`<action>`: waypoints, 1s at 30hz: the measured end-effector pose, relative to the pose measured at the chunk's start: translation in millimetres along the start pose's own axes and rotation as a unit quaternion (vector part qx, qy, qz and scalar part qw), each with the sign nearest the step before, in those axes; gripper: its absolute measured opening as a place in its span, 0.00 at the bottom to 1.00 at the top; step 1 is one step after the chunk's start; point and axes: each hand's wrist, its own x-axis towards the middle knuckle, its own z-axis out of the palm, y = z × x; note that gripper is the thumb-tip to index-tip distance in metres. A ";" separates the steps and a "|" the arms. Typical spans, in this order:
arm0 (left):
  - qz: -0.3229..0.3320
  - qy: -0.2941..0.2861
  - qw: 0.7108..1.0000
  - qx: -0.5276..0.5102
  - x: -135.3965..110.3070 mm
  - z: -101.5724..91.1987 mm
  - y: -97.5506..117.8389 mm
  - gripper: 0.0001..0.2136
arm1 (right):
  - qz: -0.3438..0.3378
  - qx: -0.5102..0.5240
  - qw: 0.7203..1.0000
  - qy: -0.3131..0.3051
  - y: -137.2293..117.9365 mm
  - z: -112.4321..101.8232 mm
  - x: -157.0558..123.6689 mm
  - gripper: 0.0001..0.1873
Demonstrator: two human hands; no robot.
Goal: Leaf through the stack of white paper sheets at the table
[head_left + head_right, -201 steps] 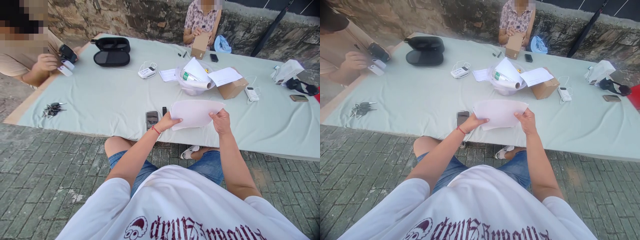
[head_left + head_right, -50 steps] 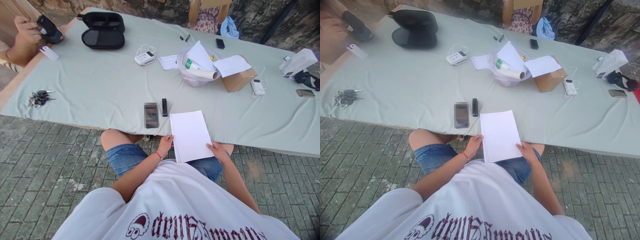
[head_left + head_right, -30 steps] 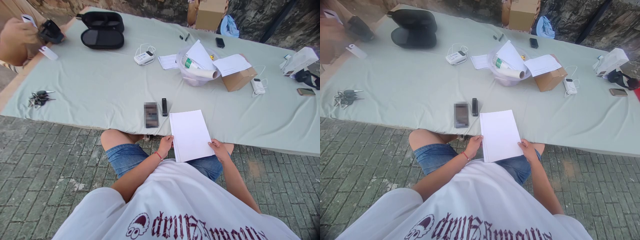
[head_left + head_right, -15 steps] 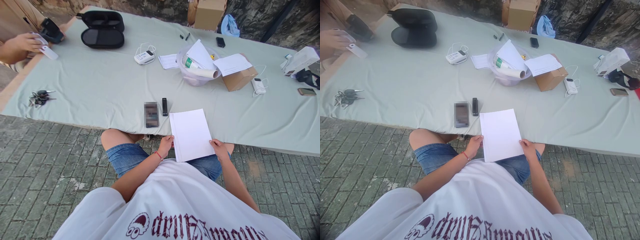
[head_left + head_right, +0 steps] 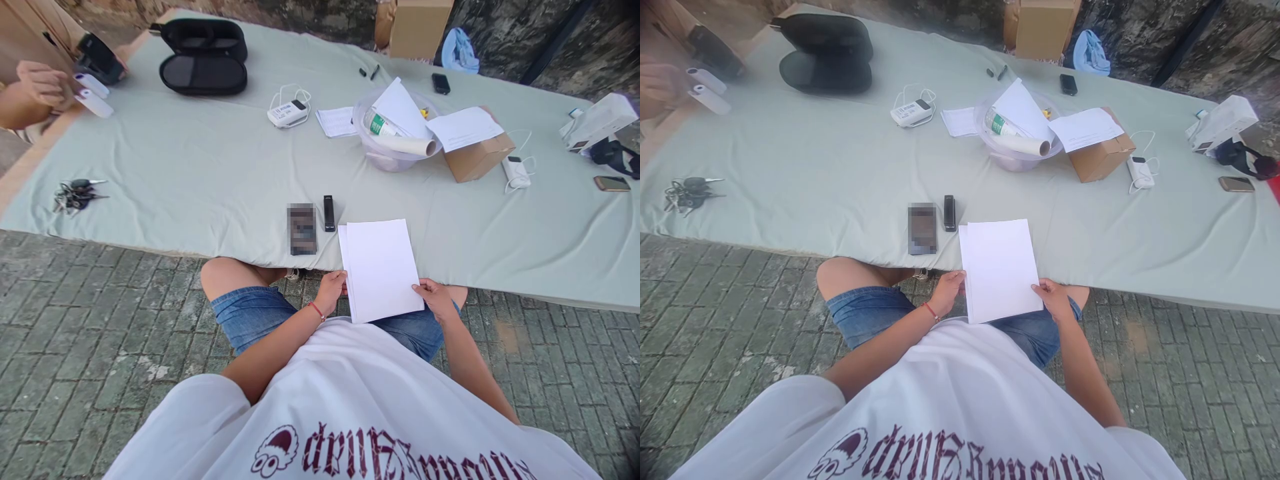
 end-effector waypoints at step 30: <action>-0.008 -0.006 0.999 -0.052 2.4 -4.6 0.1 0.14 | -0.002 0.024 1.000 -0.013 -12.3 0.7 3.1 0.19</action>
